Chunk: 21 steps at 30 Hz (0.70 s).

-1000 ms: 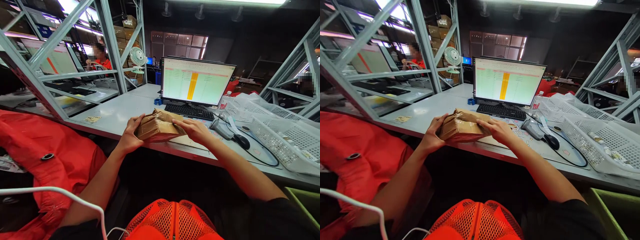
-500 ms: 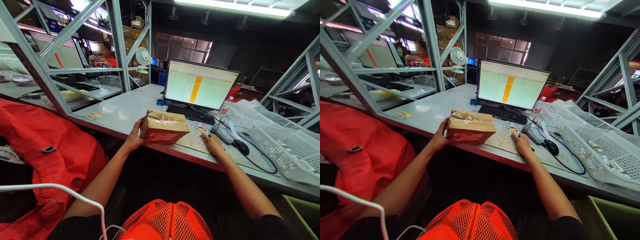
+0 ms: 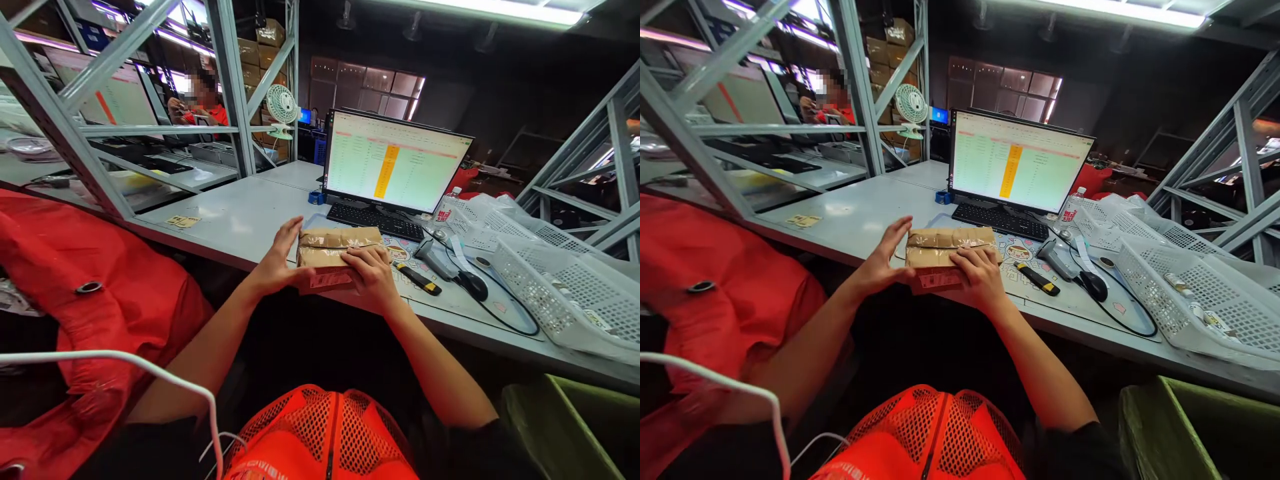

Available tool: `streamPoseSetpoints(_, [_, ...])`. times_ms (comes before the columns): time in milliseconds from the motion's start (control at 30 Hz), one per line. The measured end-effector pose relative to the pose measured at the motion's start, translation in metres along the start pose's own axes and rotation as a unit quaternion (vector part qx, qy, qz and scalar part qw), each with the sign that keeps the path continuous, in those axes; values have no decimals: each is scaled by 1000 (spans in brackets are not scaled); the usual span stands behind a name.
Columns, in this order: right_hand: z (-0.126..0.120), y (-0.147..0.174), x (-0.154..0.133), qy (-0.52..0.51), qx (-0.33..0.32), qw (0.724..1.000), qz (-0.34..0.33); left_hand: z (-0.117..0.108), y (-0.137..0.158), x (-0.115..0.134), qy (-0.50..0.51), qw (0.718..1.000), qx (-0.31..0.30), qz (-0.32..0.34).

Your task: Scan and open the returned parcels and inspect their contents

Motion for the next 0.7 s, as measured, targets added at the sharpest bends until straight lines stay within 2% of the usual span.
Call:
streamPoseSetpoints(67, [0,-5,4,-4,-9,1000,2,-18,-28,25,-144,989,16,2])
streamPoseSetpoints(100, [-1,-7,5,-6,-14,1000,3,-21,-43,36,-212,977,-10,0])
streamPoseSetpoints(200, [-4,-10,3,-8,-29,999,10,-14,-82,55,-323,926,-193,-3])
streamPoseSetpoints(267, [-5,-9,-1,-2,-29,999,23,-3,-95,61,-350,896,-274,-5])
streamPoseSetpoints(400, [-6,-9,-11,9,-42,998,50,10,-92,67,-393,879,-266,45])
streamPoseSetpoints(500, [-13,-15,-19,-1,-71,995,65,9,-88,60,-396,881,-249,64])
streamPoseSetpoints(600, [-26,-28,-20,-29,-140,985,95,2,-100,38,-357,911,-206,-10])
streamPoseSetpoints(700, [-38,-48,-13,-50,-241,964,102,5,-118,11,-309,925,-212,-66])
Point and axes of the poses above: each hand's wrist, its own y-axis away from the middle knuckle, its own z-axis out of the palm, x = y × z, the point moved 2 cm from there along -y, towards the middle knuckle, and after that the axes turned 9 degrees about -y, right-handed, at the moved point
